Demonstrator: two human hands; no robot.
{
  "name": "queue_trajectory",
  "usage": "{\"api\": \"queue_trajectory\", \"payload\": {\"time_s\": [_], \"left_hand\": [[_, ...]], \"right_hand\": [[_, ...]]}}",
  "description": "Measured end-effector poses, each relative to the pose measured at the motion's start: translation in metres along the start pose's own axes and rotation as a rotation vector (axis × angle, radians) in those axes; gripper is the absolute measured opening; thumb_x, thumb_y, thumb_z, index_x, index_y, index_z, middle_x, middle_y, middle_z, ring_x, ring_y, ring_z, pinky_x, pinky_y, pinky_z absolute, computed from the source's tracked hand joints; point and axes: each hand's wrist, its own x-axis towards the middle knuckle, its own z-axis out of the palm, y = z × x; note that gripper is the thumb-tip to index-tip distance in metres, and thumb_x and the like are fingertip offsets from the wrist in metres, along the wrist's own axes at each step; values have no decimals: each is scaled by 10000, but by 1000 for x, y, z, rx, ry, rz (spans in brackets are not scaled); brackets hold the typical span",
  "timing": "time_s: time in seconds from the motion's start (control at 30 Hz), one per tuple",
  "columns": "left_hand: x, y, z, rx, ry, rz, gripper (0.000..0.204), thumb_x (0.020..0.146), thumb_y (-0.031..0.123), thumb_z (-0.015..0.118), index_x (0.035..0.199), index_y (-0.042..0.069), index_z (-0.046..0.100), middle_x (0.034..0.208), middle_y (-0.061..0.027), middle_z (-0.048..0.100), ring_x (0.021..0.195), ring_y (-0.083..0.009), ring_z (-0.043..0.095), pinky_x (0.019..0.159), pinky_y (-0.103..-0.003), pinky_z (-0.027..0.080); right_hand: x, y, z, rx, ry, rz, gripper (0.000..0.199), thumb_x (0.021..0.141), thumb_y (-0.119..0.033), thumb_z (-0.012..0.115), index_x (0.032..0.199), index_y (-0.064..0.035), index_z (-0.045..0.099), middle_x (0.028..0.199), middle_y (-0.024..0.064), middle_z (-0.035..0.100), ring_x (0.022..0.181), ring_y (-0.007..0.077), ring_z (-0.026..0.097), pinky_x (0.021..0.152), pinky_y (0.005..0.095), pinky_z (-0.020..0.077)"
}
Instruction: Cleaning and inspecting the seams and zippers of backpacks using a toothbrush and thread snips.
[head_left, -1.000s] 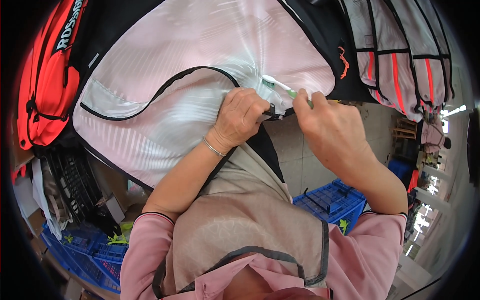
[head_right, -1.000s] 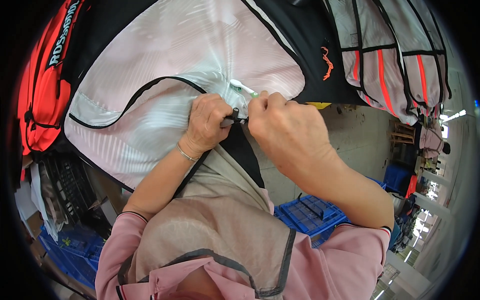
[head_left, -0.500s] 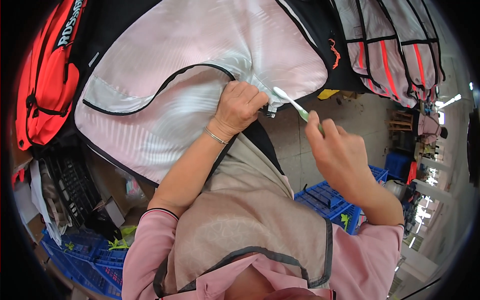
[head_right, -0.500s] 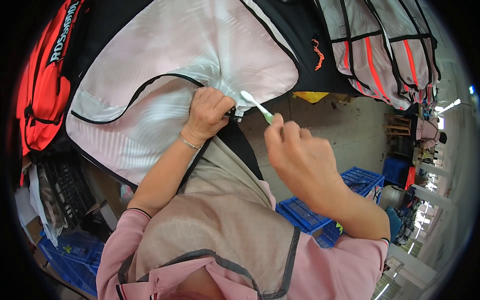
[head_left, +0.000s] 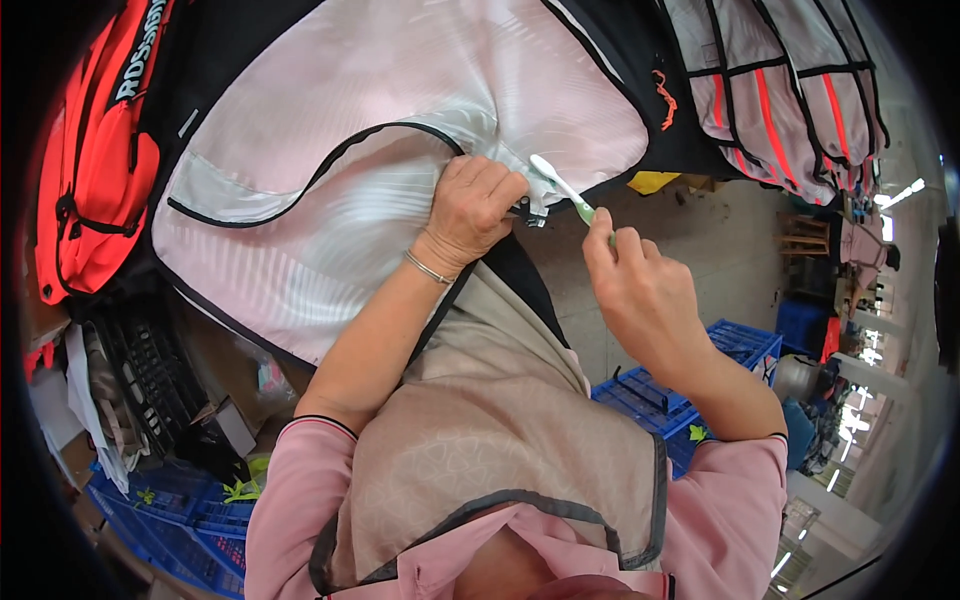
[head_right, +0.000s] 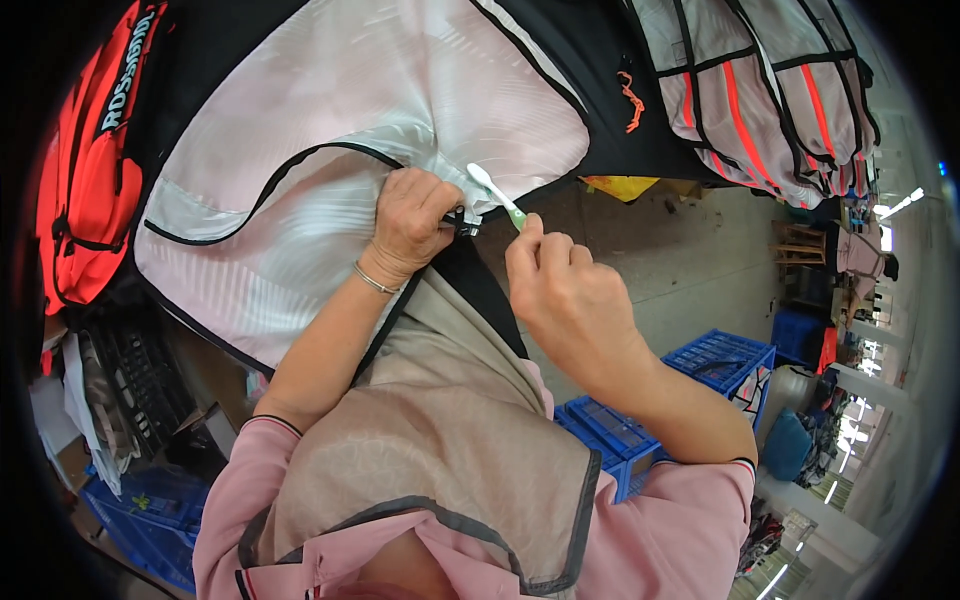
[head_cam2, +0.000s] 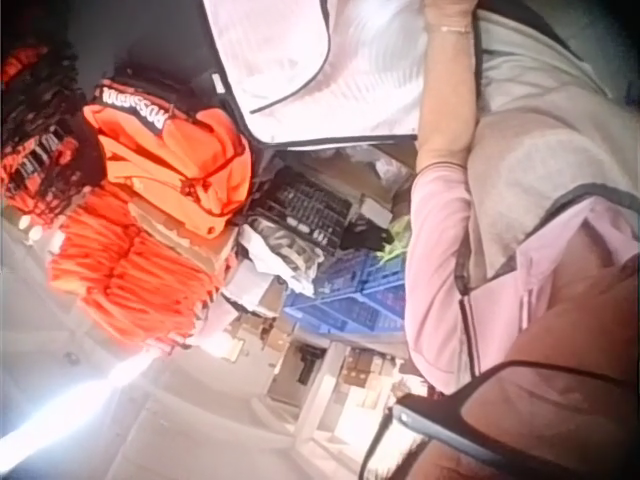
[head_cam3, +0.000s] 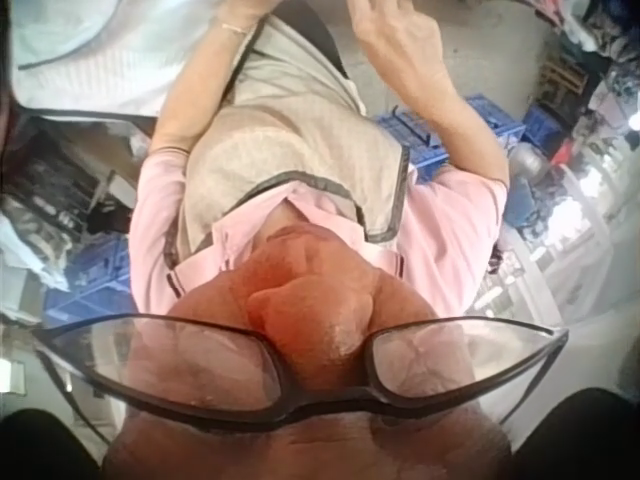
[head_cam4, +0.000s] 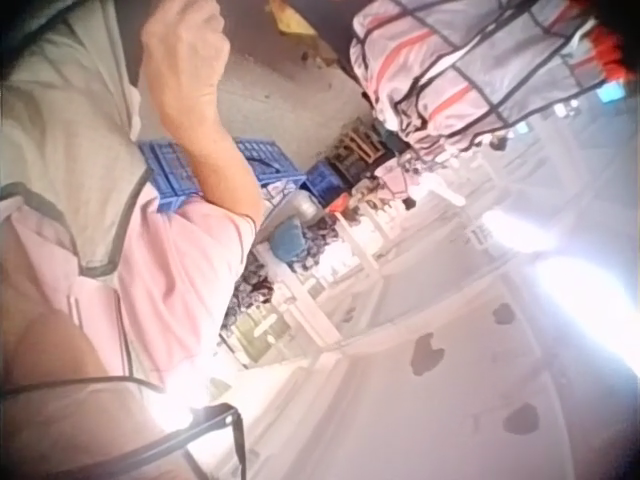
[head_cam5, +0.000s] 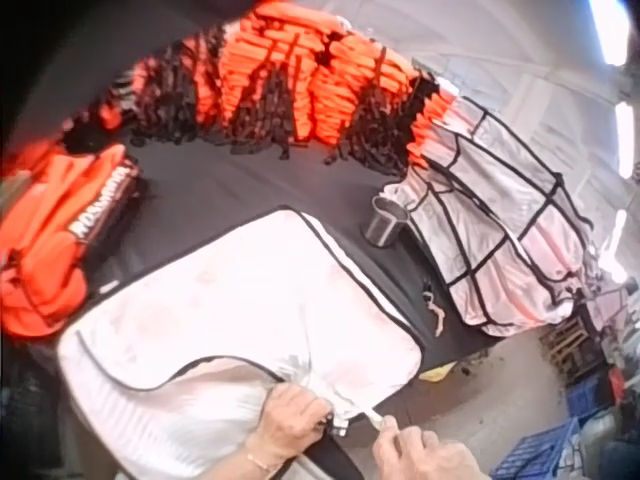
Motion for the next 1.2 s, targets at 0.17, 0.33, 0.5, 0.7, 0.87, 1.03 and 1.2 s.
{"api": "queue_trajectory", "payload": {"time_s": [0.17, 0.33, 0.5, 0.7, 0.87, 1.03, 1.2], "left_hand": [[-2, 0, -6, -81, 4, -12, 345, 519, 15, 676, 818, 117, 539, 733, -47, 487, 742, -258, 545, 701, -381, 430], [-3, 10, -11, -161, 44, -14, 311, 538, 3, 657, 805, 100, 533, 729, -56, 480, 727, -268, 543, 666, -373, 428], [-5, 11, -10, -129, 53, -33, 244, 584, 29, 632, 790, 101, 523, 723, -51, 469, 702, -254, 522, 641, -358, 411], [-10, 13, -1, -150, 94, 15, 175, 634, 79, 617, 769, 104, 509, 708, -42, 442, 693, -231, 521, 648, -344, 430], [-12, 14, -1, -63, 113, 38, 142, 672, 159, 602, 725, 123, 476, 689, -21, 433, 689, -195, 528, 659, -322, 435], [-19, 13, 1, -80, 126, 12, 112, 691, 150, 617, 778, 115, 557, 761, -34, 535, 784, -218, 574, 753, -354, 475], [-13, 18, 1, -593, 111, -221, 203, 875, 175, 571, 1015, 74, 677, 1077, -119, 663, 1080, -303, 595, 996, -426, 440]], "right_hand": [[-17, 30, 3, 217, -70, 7, 422, 782, -86, 639, 1196, -15, 602, 770, 52, 528, 651, 192, 632, 513, 317, 523], [40, 77, 5, 557, 169, 34, 274, 844, -81, 635, 1116, -69, 661, 846, 99, 637, 732, 288, 660, 574, 386, 517], [130, 85, 38, 648, 151, -163, 204, 877, -91, 630, 1075, -95, 678, 852, 100, 656, 752, 329, 651, 637, 408, 508], [184, 71, 58, 689, 113, -367, 225, 855, -85, 644, 1072, -117, 692, 813, 81, 632, 718, 307, 642, 620, 407, 503], [208, 23, 44, 647, 170, -517, 281, 817, -74, 629, 1089, -120, 681, 804, 61, 618, 678, 274, 634, 586, 376, 502], [213, -16, 38, 569, 220, -615, 354, 778, -91, 611, 1130, -90, 648, 774, 47, 587, 648, 223, 636, 530, 343, 496], [209, -50, 41, 562, 323, -615, 344, 790, -89, 589, 1129, -40, 630, 788, 58, 602, 646, 203, 649, 513, 321, 506]]}}
